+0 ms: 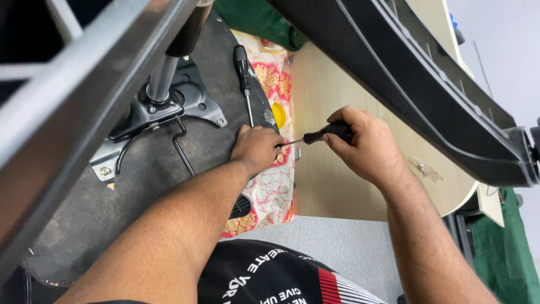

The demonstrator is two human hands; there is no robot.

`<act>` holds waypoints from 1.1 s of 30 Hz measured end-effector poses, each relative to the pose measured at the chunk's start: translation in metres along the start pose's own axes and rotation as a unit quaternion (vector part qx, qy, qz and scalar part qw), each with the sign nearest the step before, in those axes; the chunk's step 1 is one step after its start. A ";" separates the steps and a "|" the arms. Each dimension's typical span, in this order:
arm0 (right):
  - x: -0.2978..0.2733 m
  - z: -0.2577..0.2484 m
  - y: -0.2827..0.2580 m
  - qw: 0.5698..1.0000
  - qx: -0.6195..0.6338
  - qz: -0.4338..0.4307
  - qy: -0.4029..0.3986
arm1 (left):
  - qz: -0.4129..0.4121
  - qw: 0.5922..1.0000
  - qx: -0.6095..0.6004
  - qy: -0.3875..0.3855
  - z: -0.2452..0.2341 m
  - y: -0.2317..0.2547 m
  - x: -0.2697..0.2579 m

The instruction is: The person uses a screwdriver to tighten screws on the underside of an office chair seat, securing the seat to the gas lift and base assembly. The person works methodically around the mounting plate, tightening each screw in turn.

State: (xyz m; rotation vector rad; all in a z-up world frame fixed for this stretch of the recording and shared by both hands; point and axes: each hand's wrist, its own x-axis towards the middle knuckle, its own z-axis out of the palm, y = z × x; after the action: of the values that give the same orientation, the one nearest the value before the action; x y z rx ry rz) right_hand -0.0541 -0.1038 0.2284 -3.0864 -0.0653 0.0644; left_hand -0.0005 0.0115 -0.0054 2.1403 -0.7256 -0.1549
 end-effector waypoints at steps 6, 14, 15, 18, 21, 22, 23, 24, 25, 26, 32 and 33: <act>0.010 0.003 -0.016 0.995 -0.049 0.076 -0.052 | -0.009 1.000 0.002 -0.017 -0.005 0.005 0.000; 0.006 0.002 -0.017 0.994 -0.032 0.072 -0.076 | -0.005 0.999 -0.031 0.011 -0.003 0.003 -0.002; 0.004 0.000 -0.016 0.994 -0.031 0.072 -0.071 | -0.005 0.999 -0.035 0.012 -0.003 0.002 -0.002; -0.001 -0.007 -0.014 0.996 -0.034 0.063 -0.055 | -0.010 0.999 -0.048 0.014 -0.001 0.001 -0.002; -0.008 -0.014 -0.011 0.997 -0.048 0.054 -0.036 | -0.011 0.998 -0.052 0.013 0.005 -0.001 -0.001; -0.009 -0.015 -0.010 0.997 -0.054 0.054 -0.032 | -0.012 0.999 -0.047 0.012 0.006 -0.003 0.000; -0.009 -0.016 -0.009 0.996 -0.059 0.053 -0.027 | -0.012 0.999 -0.042 0.011 0.007 -0.003 -0.001; -0.010 -0.014 -0.009 0.995 -0.064 0.075 -0.033 | -0.012 0.999 -0.040 0.011 0.007 -0.003 -0.001; -0.010 -0.012 -0.009 0.992 -0.069 0.097 -0.038 | -0.012 0.999 -0.038 0.011 0.007 -0.003 -0.001; -0.009 -0.011 -0.009 0.989 -0.074 0.119 -0.042 | -0.011 0.999 -0.034 0.011 0.006 -0.003 -0.001; -0.008 -0.003 -0.005 0.995 -0.052 0.088 0.012 | -0.014 0.999 -0.034 0.010 0.004 -0.001 -0.001; -0.008 -0.002 -0.004 0.995 -0.061 0.070 0.025 | -0.016 0.999 -0.036 0.008 0.004 -0.001 -0.001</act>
State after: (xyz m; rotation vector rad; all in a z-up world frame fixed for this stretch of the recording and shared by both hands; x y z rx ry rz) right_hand -0.0620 -0.0997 0.2305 -3.2077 0.1555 -0.0109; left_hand -0.0021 0.0100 -0.0089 2.0828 -0.6665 -0.1791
